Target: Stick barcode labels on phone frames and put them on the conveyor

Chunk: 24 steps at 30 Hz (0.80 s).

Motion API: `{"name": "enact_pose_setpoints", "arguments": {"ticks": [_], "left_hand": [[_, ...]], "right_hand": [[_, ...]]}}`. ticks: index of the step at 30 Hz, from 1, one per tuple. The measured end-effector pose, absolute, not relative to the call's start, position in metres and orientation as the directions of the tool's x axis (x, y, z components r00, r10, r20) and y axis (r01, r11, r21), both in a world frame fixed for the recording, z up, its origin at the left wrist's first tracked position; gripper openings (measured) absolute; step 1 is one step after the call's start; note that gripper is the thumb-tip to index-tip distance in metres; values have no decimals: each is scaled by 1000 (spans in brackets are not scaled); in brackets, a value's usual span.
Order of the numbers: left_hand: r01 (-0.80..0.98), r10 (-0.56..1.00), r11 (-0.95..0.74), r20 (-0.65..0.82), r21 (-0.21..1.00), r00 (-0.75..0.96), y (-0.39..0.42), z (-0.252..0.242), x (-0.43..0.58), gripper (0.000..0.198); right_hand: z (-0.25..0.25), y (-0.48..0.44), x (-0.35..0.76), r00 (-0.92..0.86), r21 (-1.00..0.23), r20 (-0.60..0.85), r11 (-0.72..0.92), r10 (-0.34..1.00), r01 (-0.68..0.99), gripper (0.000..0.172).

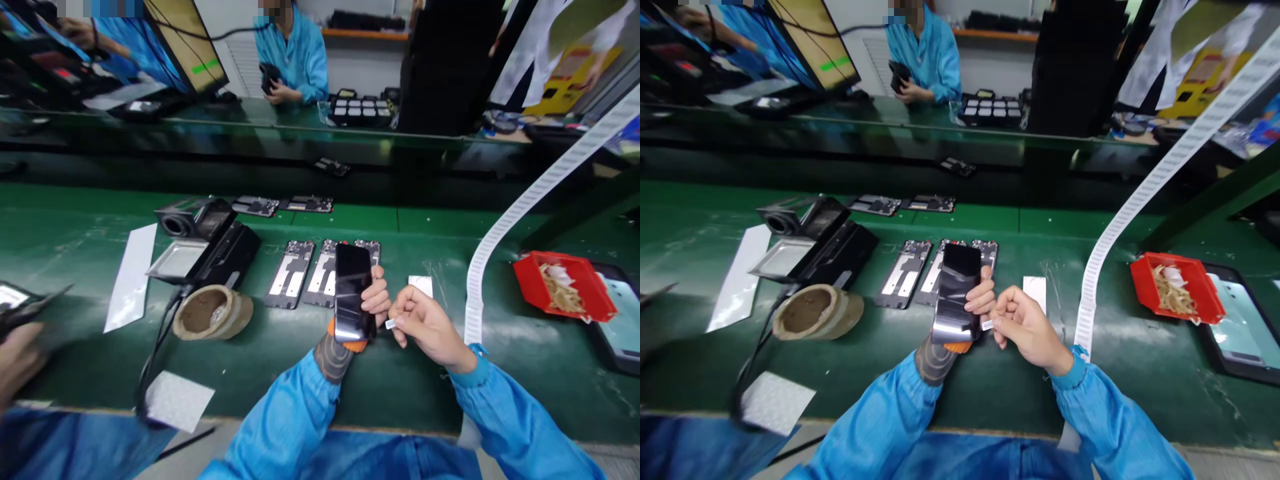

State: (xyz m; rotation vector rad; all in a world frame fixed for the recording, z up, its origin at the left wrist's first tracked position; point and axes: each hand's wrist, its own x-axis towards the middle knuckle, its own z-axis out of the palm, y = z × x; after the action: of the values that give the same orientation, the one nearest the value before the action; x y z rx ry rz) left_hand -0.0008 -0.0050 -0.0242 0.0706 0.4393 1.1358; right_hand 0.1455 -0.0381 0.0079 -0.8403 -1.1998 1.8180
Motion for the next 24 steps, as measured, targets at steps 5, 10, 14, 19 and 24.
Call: {"name": "enact_pose_setpoints", "arguments": {"ticks": [5,10,14,19,24], "left_hand": [[-835,843,515,-288,194,454,-10,-31,8,20],[-841,855,488,-323,233,407,-13,-20,12,11],[-841,879,468,-240,270,412,-11,-11,10,17],[-825,864,492,-275,277,423,-9,-22,13,19],[-888,905,376,-309,265,291,-10,-31,16,21]], "right_hand": [[19,-55,126,-486,-979,-132,-191,864,-73,26],[20,-62,119,-454,-993,-117,-119,883,24,19],[18,-62,119,-439,-994,-94,-60,894,92,16],[23,-63,117,-430,-979,-82,8,899,202,15],[22,-56,124,-423,-918,-36,138,905,372,21]]}}
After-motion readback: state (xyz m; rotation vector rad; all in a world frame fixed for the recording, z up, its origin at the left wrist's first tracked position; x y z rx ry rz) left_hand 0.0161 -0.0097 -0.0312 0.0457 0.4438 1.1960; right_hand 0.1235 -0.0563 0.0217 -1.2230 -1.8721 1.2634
